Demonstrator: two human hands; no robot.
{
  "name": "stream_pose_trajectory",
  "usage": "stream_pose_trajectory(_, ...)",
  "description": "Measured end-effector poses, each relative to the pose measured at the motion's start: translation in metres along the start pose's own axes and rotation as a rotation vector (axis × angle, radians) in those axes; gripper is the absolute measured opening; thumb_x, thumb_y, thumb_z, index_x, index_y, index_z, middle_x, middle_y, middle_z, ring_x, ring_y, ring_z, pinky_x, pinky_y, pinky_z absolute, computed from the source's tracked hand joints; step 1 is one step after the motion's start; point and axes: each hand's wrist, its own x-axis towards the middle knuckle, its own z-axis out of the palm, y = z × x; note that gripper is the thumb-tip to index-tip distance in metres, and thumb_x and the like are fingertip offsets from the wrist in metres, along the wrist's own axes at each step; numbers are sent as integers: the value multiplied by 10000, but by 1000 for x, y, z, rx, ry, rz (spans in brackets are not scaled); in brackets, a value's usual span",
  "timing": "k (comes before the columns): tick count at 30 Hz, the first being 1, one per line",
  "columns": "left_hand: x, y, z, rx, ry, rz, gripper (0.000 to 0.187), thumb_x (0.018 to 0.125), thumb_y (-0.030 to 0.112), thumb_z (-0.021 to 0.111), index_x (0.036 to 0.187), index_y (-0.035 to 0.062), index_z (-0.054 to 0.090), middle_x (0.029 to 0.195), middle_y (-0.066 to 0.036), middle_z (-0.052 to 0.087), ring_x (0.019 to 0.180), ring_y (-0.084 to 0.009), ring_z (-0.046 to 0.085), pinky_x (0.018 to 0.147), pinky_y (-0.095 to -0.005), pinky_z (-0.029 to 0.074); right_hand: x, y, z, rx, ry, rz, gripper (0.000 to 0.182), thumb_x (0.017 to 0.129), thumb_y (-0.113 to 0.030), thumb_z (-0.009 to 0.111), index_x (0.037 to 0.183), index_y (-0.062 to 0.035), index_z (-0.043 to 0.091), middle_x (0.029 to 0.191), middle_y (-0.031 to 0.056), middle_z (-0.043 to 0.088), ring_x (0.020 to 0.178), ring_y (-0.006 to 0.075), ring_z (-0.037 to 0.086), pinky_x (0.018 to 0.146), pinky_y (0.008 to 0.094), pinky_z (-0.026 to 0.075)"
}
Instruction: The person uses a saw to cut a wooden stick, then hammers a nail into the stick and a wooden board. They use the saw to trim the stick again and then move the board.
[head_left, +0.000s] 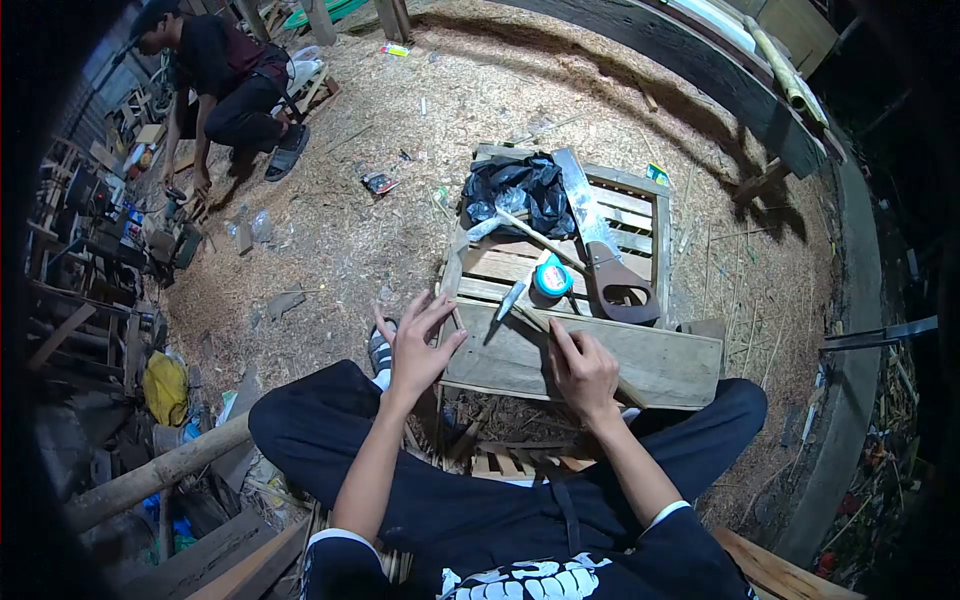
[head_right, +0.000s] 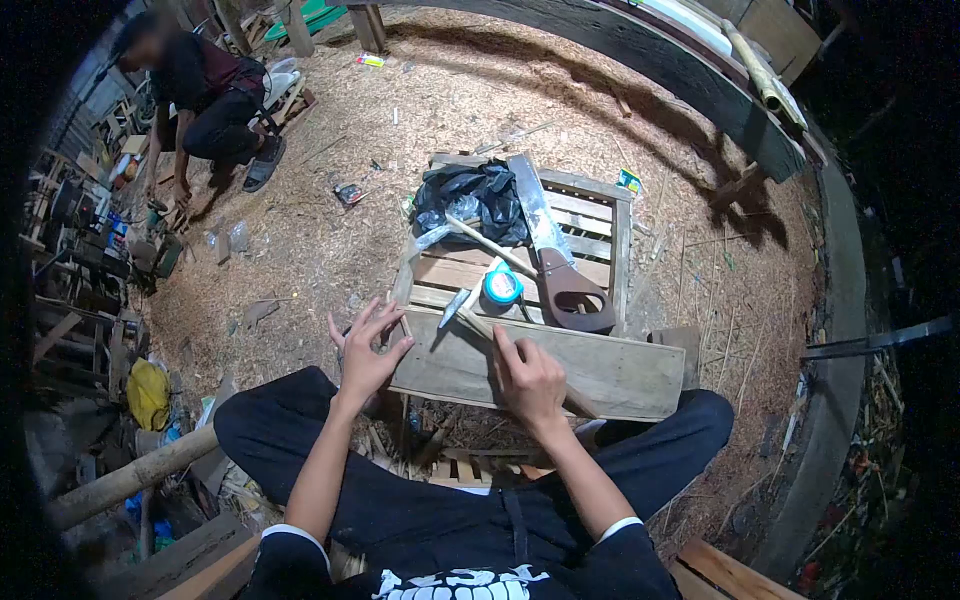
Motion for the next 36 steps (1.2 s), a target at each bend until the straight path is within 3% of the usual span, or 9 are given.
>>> stream_pose_trajectory(8, 2, 6, -1, 26, 19, -22, 426, 820, 350, 867, 1192, 154, 800, 1385, -2, 724, 1493, -225, 472, 1257, -660, -125, -1, 1, 2, -22, 13, -21, 496, 890, -196, 776, 1379, -226, 699, 861, 30, 621, 696, 220, 637, 596, 374, 507)
stream_pose_trajectory(22, 2, 7, -3, 66, 50, 4, 377, 817, 357, 870, 1131, 159, 809, 1360, 22, 734, 1502, -223, 454, 1253, -681, -124, 2, -3, 1, -37, 7, -27, 413, 906, -169, 795, 1314, -188, 731, 856, 59, 633, 696, 251, 647, 607, 398, 510)
stream_pose_trajectory(36, -3, 2, 3, 29, 31, 2, 512, 850, 382, 851, 1308, 173, 754, 1440, -6, 689, 1518, -218, 443, 1247, -661, -131, 0, 2, 2, -39, 81, 27, 405, 909, -166, 786, 1309, -176, 725, 911, 62, 657, 756, 245, 655, 626, 392, 520)
